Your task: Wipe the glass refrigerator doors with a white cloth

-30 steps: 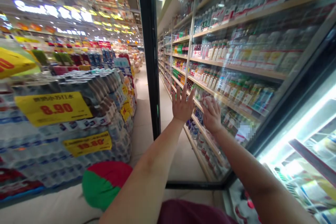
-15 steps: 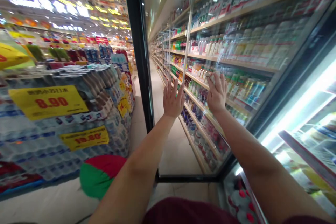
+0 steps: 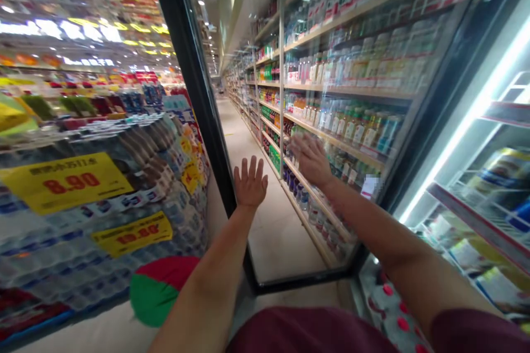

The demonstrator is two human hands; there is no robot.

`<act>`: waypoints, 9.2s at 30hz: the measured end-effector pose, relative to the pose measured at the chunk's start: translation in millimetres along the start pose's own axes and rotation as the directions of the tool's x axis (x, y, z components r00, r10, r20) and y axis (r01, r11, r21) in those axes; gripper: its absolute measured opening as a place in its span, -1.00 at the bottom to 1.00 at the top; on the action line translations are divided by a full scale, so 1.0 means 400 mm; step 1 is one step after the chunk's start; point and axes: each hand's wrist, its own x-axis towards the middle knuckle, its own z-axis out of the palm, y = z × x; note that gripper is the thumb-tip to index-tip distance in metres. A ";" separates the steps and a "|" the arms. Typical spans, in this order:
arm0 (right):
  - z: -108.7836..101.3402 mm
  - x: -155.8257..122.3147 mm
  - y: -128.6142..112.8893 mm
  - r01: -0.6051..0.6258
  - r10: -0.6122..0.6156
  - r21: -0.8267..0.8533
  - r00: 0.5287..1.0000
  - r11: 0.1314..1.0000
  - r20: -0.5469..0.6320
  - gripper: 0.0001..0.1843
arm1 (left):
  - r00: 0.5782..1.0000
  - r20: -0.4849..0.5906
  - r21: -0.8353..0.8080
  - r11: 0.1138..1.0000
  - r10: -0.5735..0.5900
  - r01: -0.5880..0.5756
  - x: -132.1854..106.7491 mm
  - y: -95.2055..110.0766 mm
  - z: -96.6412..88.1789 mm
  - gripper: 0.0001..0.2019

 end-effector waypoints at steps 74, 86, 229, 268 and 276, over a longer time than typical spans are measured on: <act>0.046 -0.150 -0.044 0.220 -0.228 0.134 0.972 0.966 0.049 -0.42 | 0.992 -0.099 -0.021 0.996 0.081 -0.083 -0.007 -0.021 0.028 -0.49; 0.085 -0.215 -0.114 0.246 -0.296 0.250 0.936 0.936 0.188 -0.43 | 0.988 -0.122 -0.008 0.996 0.090 -0.092 -0.010 -0.022 0.030 -0.50; -0.185 0.548 0.271 -0.471 0.421 -0.117 0.856 0.874 -0.300 -0.32 | 0.965 -0.188 0.249 0.960 0.182 -0.132 0.710 -0.029 -0.151 -0.36; -0.118 0.431 0.223 -0.483 0.435 -0.034 0.815 0.875 -0.383 -0.36 | 0.981 -0.177 -0.033 0.995 0.085 -0.093 0.671 0.034 -0.212 -0.42; -0.111 0.403 0.235 -0.024 0.024 0.043 1.000 0.999 0.009 -0.39 | 0.986 -0.129 0.070 0.993 0.107 -0.099 0.669 0.040 -0.224 -0.41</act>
